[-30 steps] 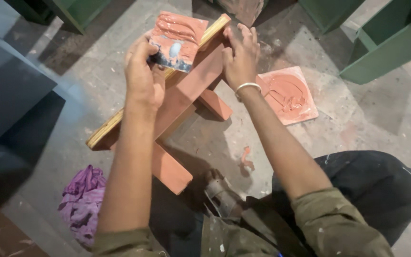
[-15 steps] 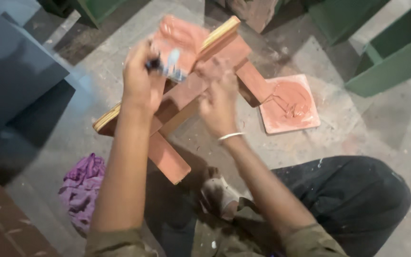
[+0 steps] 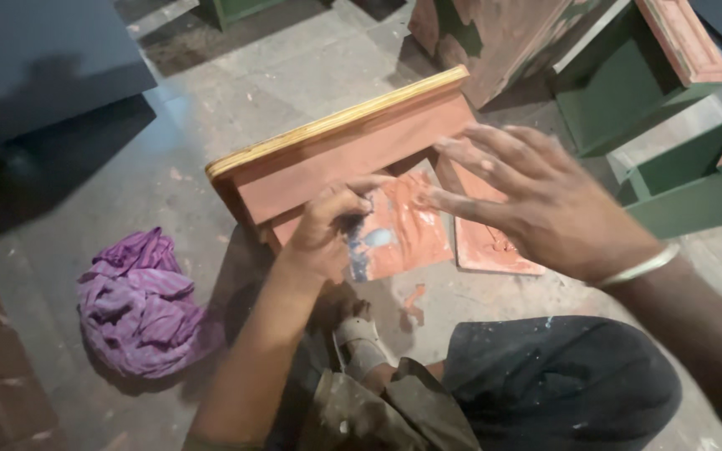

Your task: The person applies wood filler to a small wooden stool using a putty knife, smoothing the surface on the legs and seat. They repeatedly scoop filler from a container and spread it evenly across the wood.

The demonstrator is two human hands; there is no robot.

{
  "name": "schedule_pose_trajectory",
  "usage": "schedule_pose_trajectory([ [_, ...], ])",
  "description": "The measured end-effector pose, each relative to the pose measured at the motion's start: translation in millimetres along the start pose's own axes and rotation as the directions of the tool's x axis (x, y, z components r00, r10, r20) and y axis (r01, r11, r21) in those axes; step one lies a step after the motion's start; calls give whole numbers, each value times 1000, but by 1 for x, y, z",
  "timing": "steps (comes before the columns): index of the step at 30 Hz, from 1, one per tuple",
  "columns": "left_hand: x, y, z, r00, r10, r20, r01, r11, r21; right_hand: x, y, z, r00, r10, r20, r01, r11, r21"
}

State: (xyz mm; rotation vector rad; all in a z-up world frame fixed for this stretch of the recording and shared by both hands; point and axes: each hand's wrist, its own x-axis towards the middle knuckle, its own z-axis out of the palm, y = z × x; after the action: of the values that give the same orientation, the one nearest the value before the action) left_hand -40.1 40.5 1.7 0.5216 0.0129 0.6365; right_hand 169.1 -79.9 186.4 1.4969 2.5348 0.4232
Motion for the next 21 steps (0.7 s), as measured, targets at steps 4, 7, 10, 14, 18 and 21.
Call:
schedule_pose_trajectory([
  [4, 2, -12, -1, 998, -2, 58, 9, 993, -122, -26, 3, -9, 995, -17, -96, 41, 966, 255],
  [7, 1, -20, 8, 991, 7, 137, -1, 999, -46, -27, -7, 17, 986, 67, -156, 74, 658, 749],
  [10, -5, -26, 20, 997, -44, 61, 44, 999, -8, -35, -20, 41, 998, 51, -28, 21, 120, 992],
  [14, -14, -13, 27, 999, -25, -29, 26, 999, 41, -41, -15, 43, 999, 45, 0, -8, 171, 985],
  [18, -16, -7, 28, 999, -14, 47, 3, 973, 229, -45, -13, 38, 981, 165, -105, -17, 607, 795],
  [21, -14, -4, 32, 997, -55, -56, 73, 920, 386, -39, -25, 43, 963, 147, -226, 10, 818, 575],
])
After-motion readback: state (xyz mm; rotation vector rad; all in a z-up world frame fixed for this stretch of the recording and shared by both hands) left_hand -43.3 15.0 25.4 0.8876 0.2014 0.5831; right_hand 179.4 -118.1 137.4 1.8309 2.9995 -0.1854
